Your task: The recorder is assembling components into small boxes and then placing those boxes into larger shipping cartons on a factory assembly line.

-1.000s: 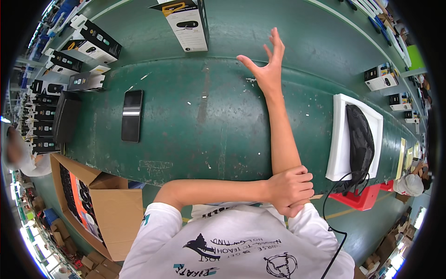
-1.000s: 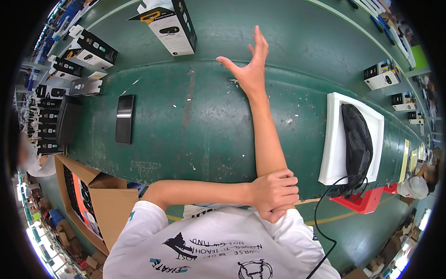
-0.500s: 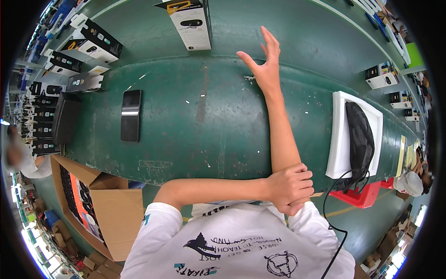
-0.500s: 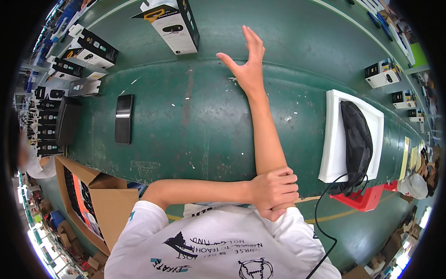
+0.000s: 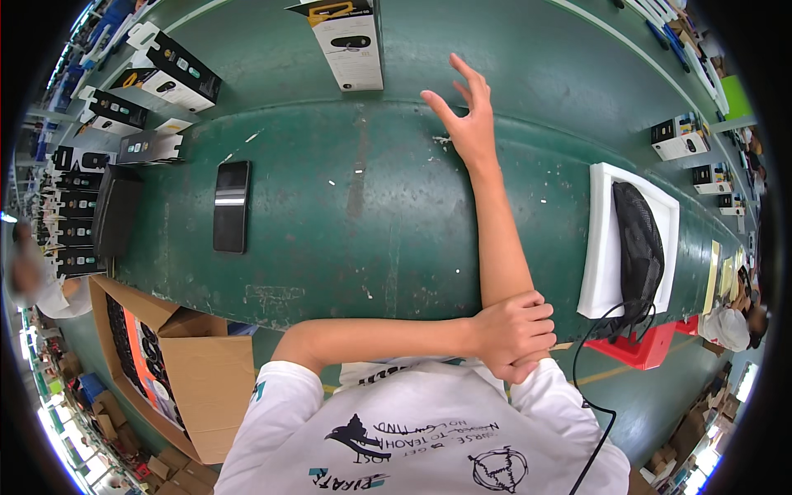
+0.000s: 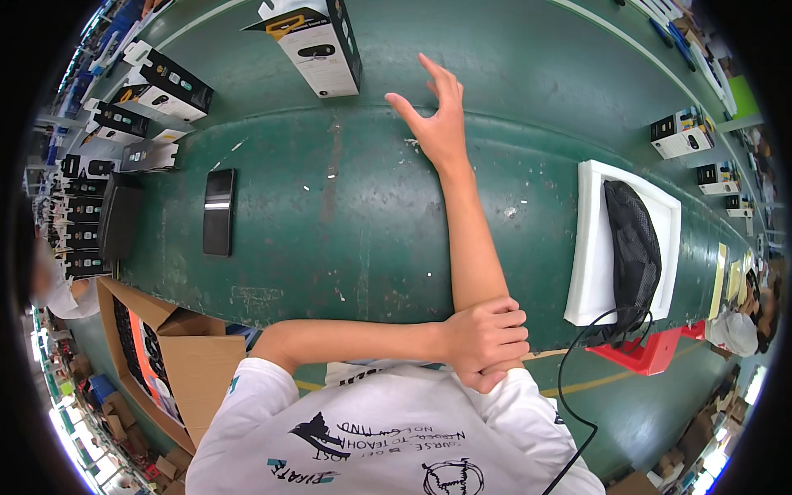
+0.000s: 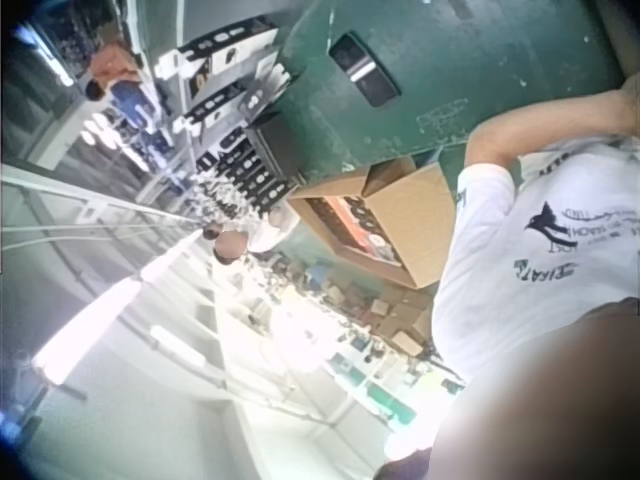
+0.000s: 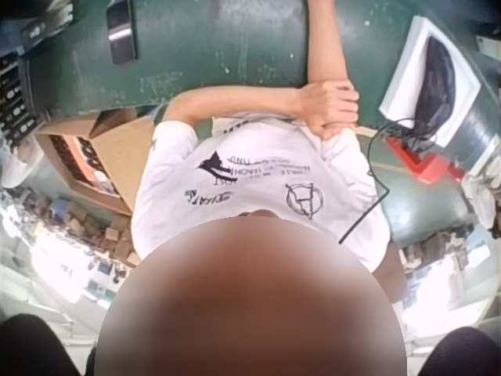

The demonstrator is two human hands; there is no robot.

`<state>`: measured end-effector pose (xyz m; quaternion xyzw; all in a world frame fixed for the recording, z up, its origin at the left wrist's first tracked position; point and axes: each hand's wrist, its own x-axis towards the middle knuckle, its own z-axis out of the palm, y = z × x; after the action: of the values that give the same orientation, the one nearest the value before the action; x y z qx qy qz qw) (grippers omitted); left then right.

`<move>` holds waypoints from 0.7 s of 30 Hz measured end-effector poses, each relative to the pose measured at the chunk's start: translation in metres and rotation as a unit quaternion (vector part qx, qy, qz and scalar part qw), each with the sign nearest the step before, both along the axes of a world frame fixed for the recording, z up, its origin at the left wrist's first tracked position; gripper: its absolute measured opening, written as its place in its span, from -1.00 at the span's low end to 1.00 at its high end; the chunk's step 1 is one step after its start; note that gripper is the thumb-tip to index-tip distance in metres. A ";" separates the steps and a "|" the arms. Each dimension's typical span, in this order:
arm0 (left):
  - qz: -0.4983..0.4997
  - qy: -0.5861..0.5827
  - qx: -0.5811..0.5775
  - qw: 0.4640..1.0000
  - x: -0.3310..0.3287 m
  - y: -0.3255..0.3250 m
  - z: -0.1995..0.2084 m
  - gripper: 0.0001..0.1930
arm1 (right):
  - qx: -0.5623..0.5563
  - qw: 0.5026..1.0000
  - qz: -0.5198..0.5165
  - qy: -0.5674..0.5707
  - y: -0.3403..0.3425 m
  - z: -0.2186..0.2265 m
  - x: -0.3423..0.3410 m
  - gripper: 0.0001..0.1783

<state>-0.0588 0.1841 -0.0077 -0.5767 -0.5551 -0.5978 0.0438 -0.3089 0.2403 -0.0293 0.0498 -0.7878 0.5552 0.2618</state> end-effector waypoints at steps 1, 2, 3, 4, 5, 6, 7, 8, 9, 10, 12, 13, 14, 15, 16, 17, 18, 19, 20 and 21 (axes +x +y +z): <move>-0.001 0.001 0.000 1.000 -0.001 0.002 0.000 -0.64 | 0.000 1.000 -0.001 0.001 0.001 0.000 -0.001 -0.11; 0.008 0.003 0.015 1.000 -0.001 0.005 0.000 -0.65 | 0.004 1.000 -0.001 0.004 0.002 0.001 -0.002 -0.13; 0.018 0.002 0.029 0.999 0.000 0.005 0.001 -0.65 | 0.007 1.000 -0.001 0.004 0.001 0.001 0.000 -0.15; 0.018 0.000 0.027 0.999 0.001 0.003 0.001 -0.65 | 0.006 1.000 -0.001 0.003 0.000 0.001 0.001 -0.15; 0.012 0.000 0.012 1.000 0.001 0.000 0.000 -0.66 | 0.002 1.000 0.000 -0.002 -0.002 0.002 0.002 -0.18; 0.005 0.003 -0.001 1.000 -0.002 0.000 0.000 -0.66 | 0.001 1.000 0.001 -0.005 -0.001 0.002 0.000 -0.20; 0.005 0.004 0.000 1.000 -0.001 0.002 -0.001 -0.66 | 0.002 1.000 0.001 -0.004 0.000 0.001 -0.001 -0.20; 0.010 0.003 0.010 1.000 -0.001 0.004 0.000 -0.66 | 0.008 1.000 0.000 -0.003 0.002 0.001 -0.002 -0.22; 0.015 -0.001 0.018 1.000 0.001 0.004 0.001 -0.66 | 0.011 1.000 -0.002 -0.005 0.001 0.001 0.001 -0.24; 0.014 -0.002 0.017 1.000 0.001 0.002 0.001 -0.66 | 0.011 1.000 -0.002 -0.006 -0.001 0.001 0.001 -0.24; 0.006 0.011 -0.016 1.000 -0.003 -0.001 0.000 -0.65 | 0.000 1.000 0.001 -0.010 -0.001 0.002 -0.002 -0.28; 0.007 0.012 -0.015 1.000 -0.002 0.001 0.000 -0.65 | 0.001 1.000 0.002 -0.009 0.001 0.000 -0.003 -0.28; 0.012 0.009 -0.003 1.000 0.000 0.003 0.000 -0.65 | 0.001 1.000 0.002 -0.009 0.002 -0.001 -0.003 -0.29; 0.017 0.004 0.008 1.000 0.002 0.003 0.001 -0.65 | 0.000 1.000 0.001 -0.011 0.000 -0.001 0.000 -0.30; 0.016 0.003 0.007 1.000 0.001 0.001 0.001 -0.65 | 0.000 1.000 0.000 -0.012 -0.001 0.000 0.000 -0.30; 0.010 0.004 -0.003 1.000 0.000 0.000 -0.001 -0.65 | -0.003 1.000 0.002 -0.011 -0.001 0.000 -0.001 -0.32; 0.005 0.007 -0.013 1.000 -0.002 0.001 -0.001 -0.65 | -0.004 1.000 0.005 -0.009 0.000 0.001 -0.003 -0.33; 0.005 0.007 -0.012 1.000 -0.001 0.002 0.000 -0.65 | -0.004 1.000 0.005 -0.009 0.001 0.000 -0.002 -0.33; 0.014 0.006 0.001 1.000 0.000 0.003 0.002 -0.68 | -0.004 1.000 0.005 -0.013 0.002 0.000 0.000 -0.35; 0.023 0.005 0.014 1.000 0.001 0.003 0.003 -0.70 | -0.005 1.000 0.005 -0.017 0.001 0.000 0.001 -0.36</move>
<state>-0.0577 0.1871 -0.0046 -0.5659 -0.5596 -0.6016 0.0679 -0.3081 0.2413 -0.0292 0.0430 -0.7893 0.5611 0.2455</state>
